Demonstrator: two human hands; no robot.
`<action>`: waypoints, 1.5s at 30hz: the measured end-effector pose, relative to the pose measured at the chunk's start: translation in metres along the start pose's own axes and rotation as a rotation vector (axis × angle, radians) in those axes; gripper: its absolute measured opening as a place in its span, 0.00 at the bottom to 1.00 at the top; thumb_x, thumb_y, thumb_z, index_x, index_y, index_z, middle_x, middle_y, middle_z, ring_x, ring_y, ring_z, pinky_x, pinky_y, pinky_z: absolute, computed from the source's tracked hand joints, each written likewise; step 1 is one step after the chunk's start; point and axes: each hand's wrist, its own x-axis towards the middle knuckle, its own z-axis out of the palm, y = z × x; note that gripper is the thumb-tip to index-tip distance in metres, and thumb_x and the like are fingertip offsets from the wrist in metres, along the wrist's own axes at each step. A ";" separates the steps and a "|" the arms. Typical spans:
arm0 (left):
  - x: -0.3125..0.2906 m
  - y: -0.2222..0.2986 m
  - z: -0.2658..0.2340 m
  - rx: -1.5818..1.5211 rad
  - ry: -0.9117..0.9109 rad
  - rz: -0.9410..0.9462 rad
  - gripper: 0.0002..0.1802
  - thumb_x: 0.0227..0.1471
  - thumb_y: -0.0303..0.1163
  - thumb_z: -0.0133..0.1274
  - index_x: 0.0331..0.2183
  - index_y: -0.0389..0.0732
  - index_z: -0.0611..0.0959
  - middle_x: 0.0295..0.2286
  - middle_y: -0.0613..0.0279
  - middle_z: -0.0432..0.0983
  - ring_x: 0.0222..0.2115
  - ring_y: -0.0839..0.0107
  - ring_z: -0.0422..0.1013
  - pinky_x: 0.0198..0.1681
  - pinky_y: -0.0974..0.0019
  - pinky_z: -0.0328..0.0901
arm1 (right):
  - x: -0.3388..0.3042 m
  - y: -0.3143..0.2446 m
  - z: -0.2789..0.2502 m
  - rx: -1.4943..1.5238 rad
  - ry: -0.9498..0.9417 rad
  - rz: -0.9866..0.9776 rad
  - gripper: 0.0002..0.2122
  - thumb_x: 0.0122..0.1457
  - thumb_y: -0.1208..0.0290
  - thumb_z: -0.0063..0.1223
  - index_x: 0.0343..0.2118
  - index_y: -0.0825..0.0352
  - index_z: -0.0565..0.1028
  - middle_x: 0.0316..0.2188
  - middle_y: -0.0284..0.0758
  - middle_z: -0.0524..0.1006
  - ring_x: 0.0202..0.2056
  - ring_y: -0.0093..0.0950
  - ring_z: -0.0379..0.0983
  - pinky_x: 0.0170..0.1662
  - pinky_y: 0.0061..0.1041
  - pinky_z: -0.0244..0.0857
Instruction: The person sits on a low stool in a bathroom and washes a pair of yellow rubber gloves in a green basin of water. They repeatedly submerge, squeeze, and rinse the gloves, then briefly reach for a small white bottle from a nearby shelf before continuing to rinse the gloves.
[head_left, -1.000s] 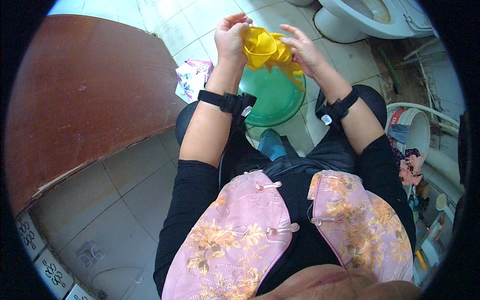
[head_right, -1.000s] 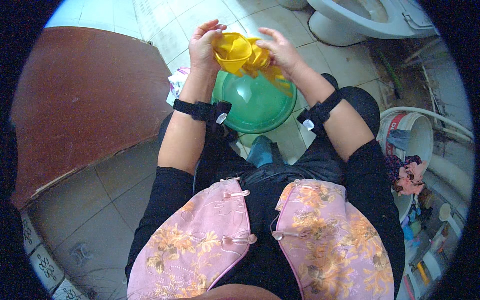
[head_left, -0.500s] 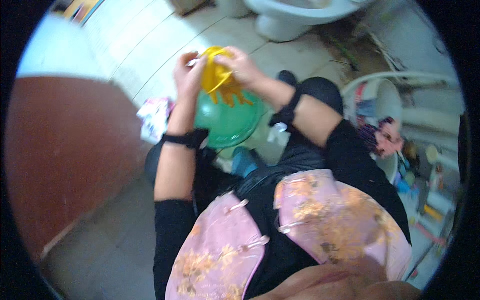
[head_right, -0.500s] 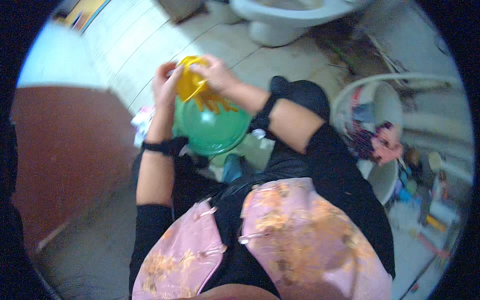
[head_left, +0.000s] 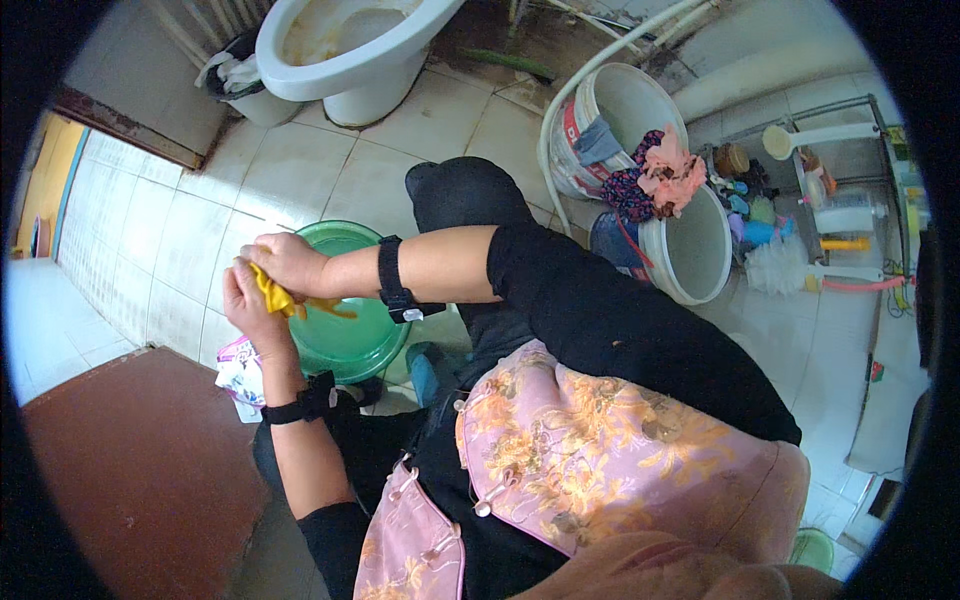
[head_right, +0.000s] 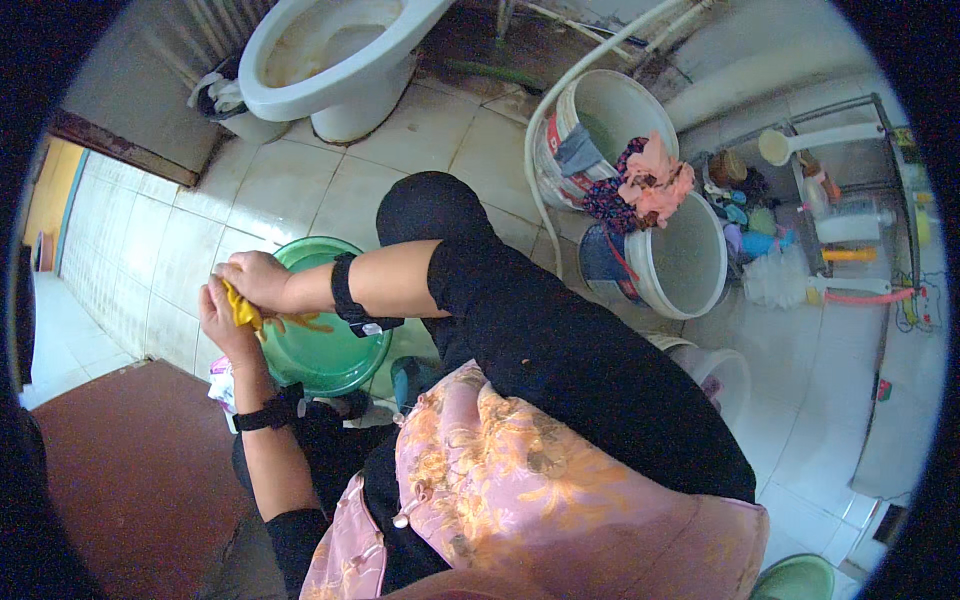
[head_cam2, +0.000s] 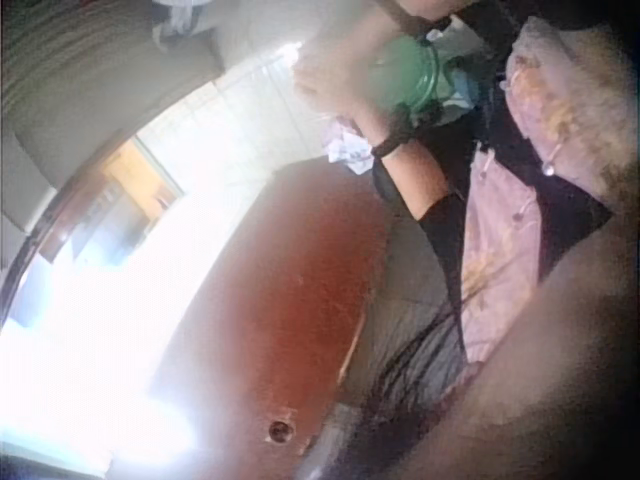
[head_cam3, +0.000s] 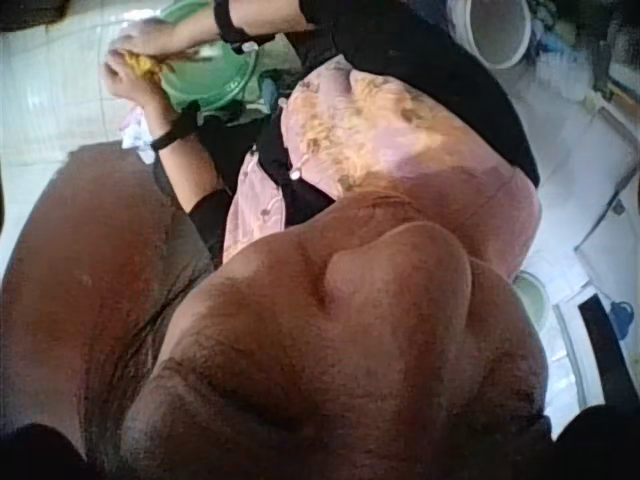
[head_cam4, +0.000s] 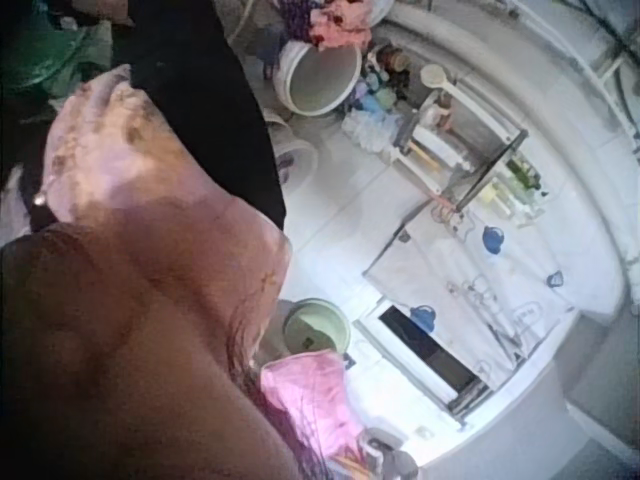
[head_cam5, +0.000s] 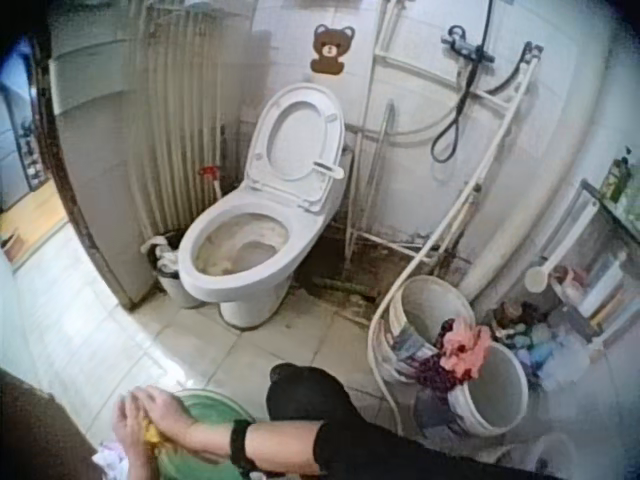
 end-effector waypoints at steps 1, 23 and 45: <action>0.003 0.000 -0.005 0.004 0.016 -0.032 0.14 0.60 0.35 0.43 0.24 0.39 0.71 0.19 0.70 0.64 0.20 0.84 0.59 0.21 0.77 0.57 | -0.001 -0.002 0.001 -0.036 -0.001 0.014 0.16 0.59 0.60 0.45 0.25 0.71 0.71 0.22 0.38 0.74 0.26 0.25 0.71 0.32 0.25 0.66; 0.004 0.028 -0.032 -0.036 -0.234 -0.282 0.23 0.51 0.26 0.55 0.48 0.36 0.68 0.41 0.59 0.71 0.38 0.71 0.70 0.39 0.68 0.67 | 0.003 0.008 -0.022 -0.309 -0.149 0.042 0.13 0.50 0.62 0.52 0.31 0.68 0.76 0.27 0.42 0.78 0.31 0.35 0.75 0.36 0.30 0.68; 0.011 -0.010 -0.026 0.178 -0.182 -0.232 0.11 0.51 0.23 0.43 0.38 0.34 0.74 0.32 0.59 0.73 0.30 0.73 0.70 0.35 0.72 0.66 | -0.008 -0.006 -0.050 -0.388 -0.364 0.025 0.20 0.42 0.57 0.61 0.35 0.67 0.76 0.33 0.40 0.78 0.35 0.32 0.75 0.38 0.28 0.68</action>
